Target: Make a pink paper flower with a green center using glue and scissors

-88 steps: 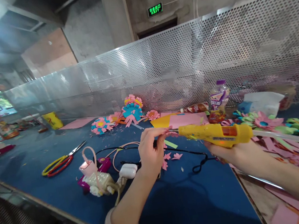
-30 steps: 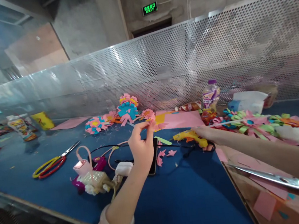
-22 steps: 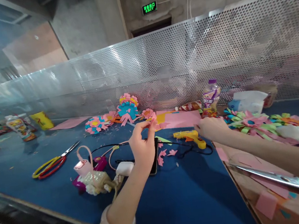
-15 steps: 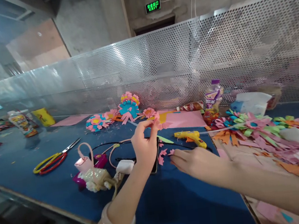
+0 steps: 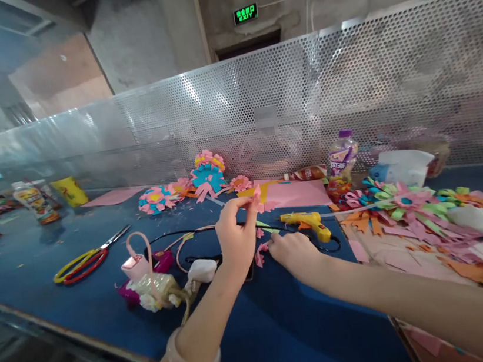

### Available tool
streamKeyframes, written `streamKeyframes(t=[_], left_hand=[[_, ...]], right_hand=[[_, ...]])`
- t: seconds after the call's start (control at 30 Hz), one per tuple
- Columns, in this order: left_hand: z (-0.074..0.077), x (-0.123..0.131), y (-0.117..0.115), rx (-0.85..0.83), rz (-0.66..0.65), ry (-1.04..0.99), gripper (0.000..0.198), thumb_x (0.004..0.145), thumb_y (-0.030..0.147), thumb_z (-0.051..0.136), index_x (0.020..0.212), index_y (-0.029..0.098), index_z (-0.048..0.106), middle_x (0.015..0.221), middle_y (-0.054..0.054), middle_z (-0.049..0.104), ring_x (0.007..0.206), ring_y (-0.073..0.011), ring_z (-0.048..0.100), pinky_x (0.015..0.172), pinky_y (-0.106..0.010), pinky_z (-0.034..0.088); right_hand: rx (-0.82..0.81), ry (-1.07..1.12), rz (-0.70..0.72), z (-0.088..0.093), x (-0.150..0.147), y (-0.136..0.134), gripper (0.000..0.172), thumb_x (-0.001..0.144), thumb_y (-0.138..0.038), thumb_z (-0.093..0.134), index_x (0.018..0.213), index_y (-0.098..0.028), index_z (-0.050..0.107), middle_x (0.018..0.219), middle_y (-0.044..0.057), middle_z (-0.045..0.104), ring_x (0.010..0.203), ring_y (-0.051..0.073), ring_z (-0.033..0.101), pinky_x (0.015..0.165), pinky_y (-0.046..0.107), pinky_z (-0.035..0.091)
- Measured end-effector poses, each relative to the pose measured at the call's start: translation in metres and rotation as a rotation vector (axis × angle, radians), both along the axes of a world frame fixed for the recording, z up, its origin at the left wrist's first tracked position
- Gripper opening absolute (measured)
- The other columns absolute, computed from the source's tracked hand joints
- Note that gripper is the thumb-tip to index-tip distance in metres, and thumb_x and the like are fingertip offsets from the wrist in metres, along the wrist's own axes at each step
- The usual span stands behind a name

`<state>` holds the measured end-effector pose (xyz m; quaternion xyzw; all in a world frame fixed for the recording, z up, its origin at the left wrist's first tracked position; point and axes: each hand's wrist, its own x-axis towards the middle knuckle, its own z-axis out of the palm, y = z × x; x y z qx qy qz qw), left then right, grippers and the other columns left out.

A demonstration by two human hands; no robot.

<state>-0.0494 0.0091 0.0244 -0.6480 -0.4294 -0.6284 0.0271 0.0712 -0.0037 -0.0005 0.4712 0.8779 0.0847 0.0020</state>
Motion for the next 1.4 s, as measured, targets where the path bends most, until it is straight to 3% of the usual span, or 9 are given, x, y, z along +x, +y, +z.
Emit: streamKeyframes(t=[0.1,0.27,0.37,0.53,0.8,0.93,1.07,1.27,1.4], left_hand=[[0.001,0.0,-0.001,0.011,0.005,0.005,0.011,0.082,0.029,0.057,0.08,0.019,0.06,0.077,-0.001,0.065,0.074,-0.0135,0.06,0.071,-0.025,0.045],[0.001,0.001,-0.003,0.024,-0.016,0.0,0.011,0.081,0.03,0.058,0.081,0.019,0.061,0.078,-0.001,0.066,0.076,-0.0138,0.06,0.073,-0.025,0.045],[0.001,0.002,-0.002,0.028,-0.032,-0.001,0.011,0.081,0.03,0.057,0.081,0.019,0.061,0.078,-0.002,0.066,0.076,-0.0145,0.06,0.073,-0.026,0.045],[0.0,0.005,-0.003,0.041,-0.052,0.032,0.01,0.081,0.029,0.058,0.081,0.019,0.061,0.078,-0.002,0.066,0.075,-0.0138,0.06,0.072,-0.025,0.045],[-0.005,0.009,-0.002,0.045,-0.049,0.088,0.01,0.081,0.028,0.058,0.08,0.018,0.06,0.077,-0.001,0.065,0.076,-0.0137,0.06,0.073,-0.024,0.045],[-0.006,0.009,-0.002,0.039,-0.032,0.105,0.011,0.081,0.029,0.058,0.081,0.019,0.06,0.077,-0.002,0.066,0.076,-0.0148,0.061,0.073,-0.025,0.045],[-0.008,0.009,-0.003,0.019,-0.035,0.12,0.011,0.081,0.03,0.058,0.081,0.019,0.061,0.078,-0.002,0.067,0.078,-0.0153,0.062,0.074,-0.026,0.045],[-0.011,0.011,-0.003,-0.02,-0.077,0.121,0.011,0.081,0.031,0.057,0.081,0.02,0.061,0.079,-0.002,0.067,0.076,-0.016,0.062,0.072,-0.027,0.046],[-0.016,0.016,-0.007,-0.097,-0.137,0.111,0.012,0.081,0.031,0.057,0.083,0.02,0.061,0.079,-0.003,0.068,0.074,-0.0157,0.062,0.067,-0.026,0.047]], right_hand=[[0.101,0.029,0.091,-0.01,0.007,-0.009,0.028,0.086,-0.005,0.039,0.102,-0.011,0.061,0.099,0.016,0.063,0.082,0.022,0.064,0.058,0.027,0.05],[0.421,0.288,0.436,-0.023,0.035,-0.032,0.026,0.091,-0.014,0.037,0.101,-0.013,0.061,0.099,0.009,0.066,0.078,0.014,0.063,0.063,0.022,0.049],[0.557,0.181,0.536,-0.032,0.056,-0.052,0.027,0.088,-0.009,0.038,0.097,-0.01,0.064,0.101,0.014,0.067,0.067,0.016,0.062,0.052,0.027,0.047],[0.425,0.177,0.379,-0.042,0.079,-0.082,0.025,0.085,-0.012,0.043,0.089,-0.013,0.067,0.087,0.009,0.068,0.065,0.021,0.06,0.045,0.03,0.047],[-0.088,0.546,0.172,-0.025,0.079,-0.074,0.02,0.09,-0.019,0.045,0.08,-0.02,0.062,0.081,0.002,0.062,0.079,0.016,0.057,0.069,0.029,0.05],[-0.193,0.562,0.242,-0.017,0.081,-0.059,0.026,0.091,-0.014,0.039,0.088,-0.021,0.064,0.093,0.003,0.063,0.088,0.014,0.056,0.078,0.027,0.048],[-0.284,0.515,0.325,-0.018,0.082,-0.046,0.027,0.09,-0.013,0.042,0.093,-0.021,0.067,0.085,0.005,0.06,0.085,0.016,0.055,0.075,0.027,0.048],[-0.326,0.589,0.329,-0.016,0.088,-0.043,0.009,0.083,-0.024,0.058,0.078,-0.02,0.065,0.096,0.004,0.051,0.088,0.013,0.054,0.077,0.025,0.047],[-0.424,0.687,0.294,-0.017,0.091,-0.051,0.003,0.08,-0.017,0.06,0.079,-0.019,0.058,0.102,0.004,0.054,0.09,0.011,0.055,0.08,0.024,0.046]])
